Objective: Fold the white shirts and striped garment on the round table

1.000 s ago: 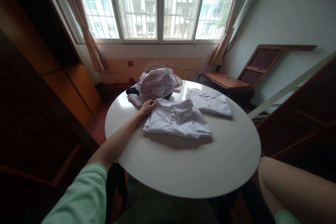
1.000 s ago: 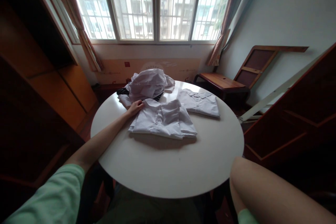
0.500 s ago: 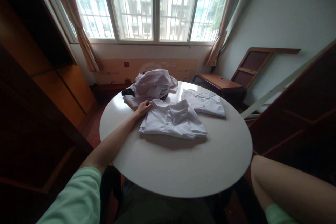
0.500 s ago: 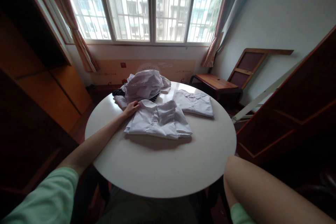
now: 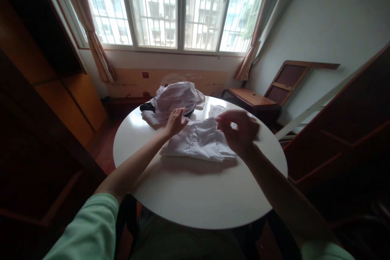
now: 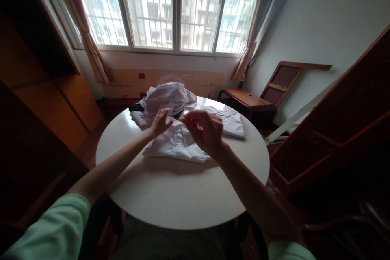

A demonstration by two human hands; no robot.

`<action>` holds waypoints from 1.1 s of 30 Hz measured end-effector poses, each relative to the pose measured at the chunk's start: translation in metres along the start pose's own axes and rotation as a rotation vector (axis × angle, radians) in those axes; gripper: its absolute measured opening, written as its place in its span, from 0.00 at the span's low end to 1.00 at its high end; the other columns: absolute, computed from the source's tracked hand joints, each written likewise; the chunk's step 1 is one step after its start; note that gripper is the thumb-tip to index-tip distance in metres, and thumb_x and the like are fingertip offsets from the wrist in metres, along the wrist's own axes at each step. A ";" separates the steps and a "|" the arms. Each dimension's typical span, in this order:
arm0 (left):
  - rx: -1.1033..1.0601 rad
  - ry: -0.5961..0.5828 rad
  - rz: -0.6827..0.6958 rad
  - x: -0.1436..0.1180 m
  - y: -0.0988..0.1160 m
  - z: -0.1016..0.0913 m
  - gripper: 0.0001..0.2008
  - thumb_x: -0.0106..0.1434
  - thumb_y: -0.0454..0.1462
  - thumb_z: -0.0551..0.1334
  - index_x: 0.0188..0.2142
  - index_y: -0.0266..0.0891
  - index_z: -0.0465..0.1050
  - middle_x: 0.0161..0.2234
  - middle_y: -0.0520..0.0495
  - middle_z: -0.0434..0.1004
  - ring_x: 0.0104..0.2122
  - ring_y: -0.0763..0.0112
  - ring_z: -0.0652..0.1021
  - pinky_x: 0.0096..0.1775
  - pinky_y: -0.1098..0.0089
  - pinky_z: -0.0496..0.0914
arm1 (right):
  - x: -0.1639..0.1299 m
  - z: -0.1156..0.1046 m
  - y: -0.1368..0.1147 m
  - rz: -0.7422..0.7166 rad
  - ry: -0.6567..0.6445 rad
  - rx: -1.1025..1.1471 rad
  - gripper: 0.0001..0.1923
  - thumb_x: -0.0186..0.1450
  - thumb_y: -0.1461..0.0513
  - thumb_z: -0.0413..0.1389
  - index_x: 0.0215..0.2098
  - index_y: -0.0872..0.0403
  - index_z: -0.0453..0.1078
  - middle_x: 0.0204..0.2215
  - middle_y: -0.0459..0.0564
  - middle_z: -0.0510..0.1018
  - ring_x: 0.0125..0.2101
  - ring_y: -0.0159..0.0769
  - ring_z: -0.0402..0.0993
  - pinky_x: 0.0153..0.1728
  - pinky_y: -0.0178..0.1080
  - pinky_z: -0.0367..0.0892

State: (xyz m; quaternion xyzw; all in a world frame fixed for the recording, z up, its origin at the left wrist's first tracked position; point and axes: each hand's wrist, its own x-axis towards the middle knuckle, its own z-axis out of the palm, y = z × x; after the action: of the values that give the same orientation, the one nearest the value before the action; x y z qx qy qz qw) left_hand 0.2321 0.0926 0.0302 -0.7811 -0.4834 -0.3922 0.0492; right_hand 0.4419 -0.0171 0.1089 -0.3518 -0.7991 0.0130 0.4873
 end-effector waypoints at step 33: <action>-0.625 -0.545 -0.103 -0.009 0.017 -0.013 0.14 0.49 0.42 0.62 0.30 0.32 0.74 0.24 0.50 0.72 0.26 0.74 0.70 0.28 0.75 0.63 | -0.032 0.079 0.038 0.348 -0.285 -0.206 0.13 0.60 0.53 0.54 0.29 0.55 0.67 0.25 0.49 0.73 0.24 0.31 0.66 0.24 0.33 0.54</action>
State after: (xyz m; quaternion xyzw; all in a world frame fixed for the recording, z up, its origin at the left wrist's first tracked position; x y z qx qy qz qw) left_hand 0.2366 0.0712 0.0386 -0.8084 -0.3750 -0.3010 -0.3395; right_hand 0.4095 0.0183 0.0291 -0.5265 -0.7843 0.0648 0.3216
